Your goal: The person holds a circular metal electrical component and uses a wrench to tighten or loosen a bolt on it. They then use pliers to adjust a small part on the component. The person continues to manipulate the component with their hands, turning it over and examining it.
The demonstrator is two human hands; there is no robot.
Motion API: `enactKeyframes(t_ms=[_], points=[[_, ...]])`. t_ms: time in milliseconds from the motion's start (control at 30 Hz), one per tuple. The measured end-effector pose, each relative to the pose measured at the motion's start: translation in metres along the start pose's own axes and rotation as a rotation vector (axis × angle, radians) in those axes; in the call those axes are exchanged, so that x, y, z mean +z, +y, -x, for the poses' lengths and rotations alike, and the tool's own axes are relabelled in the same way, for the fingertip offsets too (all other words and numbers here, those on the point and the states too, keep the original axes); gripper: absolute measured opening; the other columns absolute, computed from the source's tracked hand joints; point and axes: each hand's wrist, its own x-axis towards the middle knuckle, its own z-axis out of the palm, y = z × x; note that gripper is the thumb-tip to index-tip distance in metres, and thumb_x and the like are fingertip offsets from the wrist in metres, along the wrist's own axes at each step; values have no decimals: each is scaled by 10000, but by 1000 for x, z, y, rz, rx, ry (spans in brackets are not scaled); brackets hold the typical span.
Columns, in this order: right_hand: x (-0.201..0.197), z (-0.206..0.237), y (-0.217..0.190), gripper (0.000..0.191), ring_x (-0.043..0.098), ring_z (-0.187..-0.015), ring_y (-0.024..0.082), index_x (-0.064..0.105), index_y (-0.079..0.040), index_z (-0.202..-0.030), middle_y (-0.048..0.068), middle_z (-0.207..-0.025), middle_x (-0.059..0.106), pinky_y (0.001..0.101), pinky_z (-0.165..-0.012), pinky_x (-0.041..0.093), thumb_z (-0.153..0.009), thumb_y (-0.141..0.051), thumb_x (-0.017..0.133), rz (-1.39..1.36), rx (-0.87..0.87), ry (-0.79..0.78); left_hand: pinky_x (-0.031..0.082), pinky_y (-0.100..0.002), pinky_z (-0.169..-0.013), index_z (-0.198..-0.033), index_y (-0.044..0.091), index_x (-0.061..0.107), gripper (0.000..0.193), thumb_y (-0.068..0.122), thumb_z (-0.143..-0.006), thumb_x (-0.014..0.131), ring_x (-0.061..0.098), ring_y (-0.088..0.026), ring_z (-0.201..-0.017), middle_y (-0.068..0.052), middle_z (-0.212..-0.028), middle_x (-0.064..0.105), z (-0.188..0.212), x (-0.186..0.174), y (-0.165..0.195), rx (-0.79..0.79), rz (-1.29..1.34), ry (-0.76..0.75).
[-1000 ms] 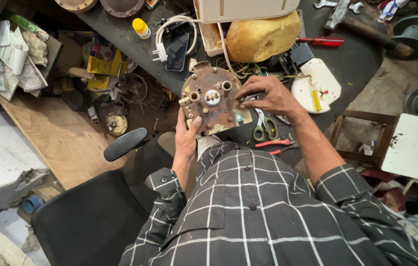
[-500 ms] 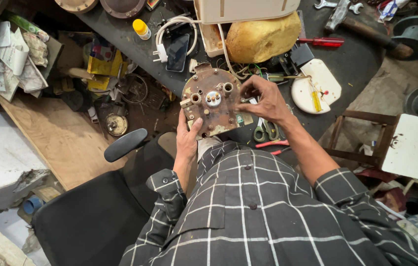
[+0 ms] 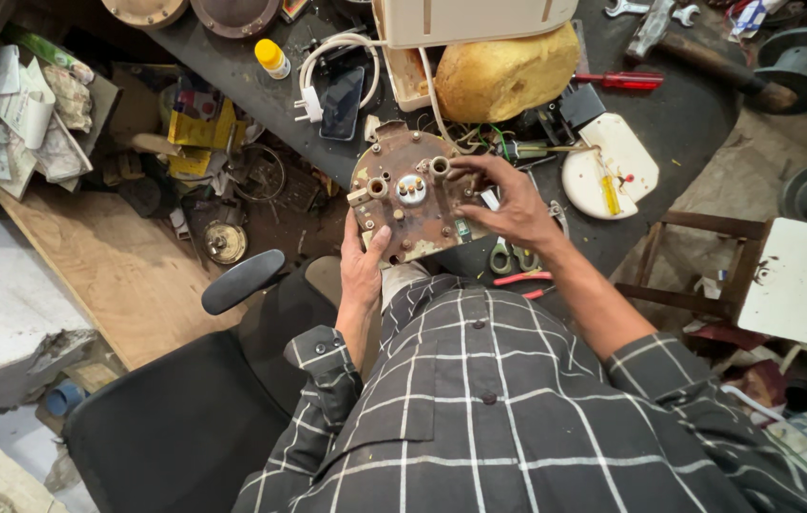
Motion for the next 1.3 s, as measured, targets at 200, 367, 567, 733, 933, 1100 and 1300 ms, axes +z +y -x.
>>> enactKeyframes(t_ms=[200,367,567,733,933,1100,1300], points=[[-11,18,10,729,678,-1059,157,528,-109,-1529,65,-1154,687,321,-1024,557,-869,-88,838,-162,128,115,466,-308,-1062,-1575,-4,357,670,121,-994,667,577,-170,-1223,-103,-1385,586,0,-2,1,-28,26,17],[-8,20,10,786,643,-1051,156,458,-102,-1557,80,-1360,677,319,-986,545,-853,-79,805,-110,22,1,491,-309,-1021,-1574,-3,369,658,118,-997,662,589,-160,-1176,-92,-1349,593,0,-1,2,-34,33,18],[-10,15,5,882,624,-954,146,424,-113,-1572,43,-1093,660,326,-935,527,-808,-128,864,-49,67,113,442,-301,-1105,-1591,-6,338,690,94,-988,659,565,-165,-1265,-102,-1435,569,-3,2,-2,-4,23,33],[-7,20,6,804,663,-1221,179,442,-122,-1604,54,-1304,710,366,-1095,504,-893,-128,819,-45,38,-47,433,-312,-1123,-1591,-14,333,689,106,-995,658,561,-178,-1288,-118,-1448,564,-3,2,-5,12,-6,28],[-2,18,7,834,638,-1060,183,468,-150,-1562,57,-1211,669,351,-998,553,-835,-197,877,-4,47,76,425,-309,-1131,-1588,-25,334,691,107,-996,666,558,-177,-1298,-120,-1462,562,-2,3,-3,9,1,36],[-4,16,6,924,649,-983,159,427,-131,-1567,42,-1077,677,331,-947,537,-780,-230,901,27,83,113,432,-318,-1122,-1589,-27,335,696,91,-990,670,564,-181,-1285,-119,-1444,571,-3,3,-4,-1,60,36],[-4,17,7,880,672,-1070,179,431,-126,-1595,80,-1213,732,337,-1001,534,-843,-195,882,-1,20,59,439,-315,-1123,-1585,-15,338,692,83,-985,670,575,-172,-1280,-110,-1438,581,-2,3,-7,-10,78,40]])
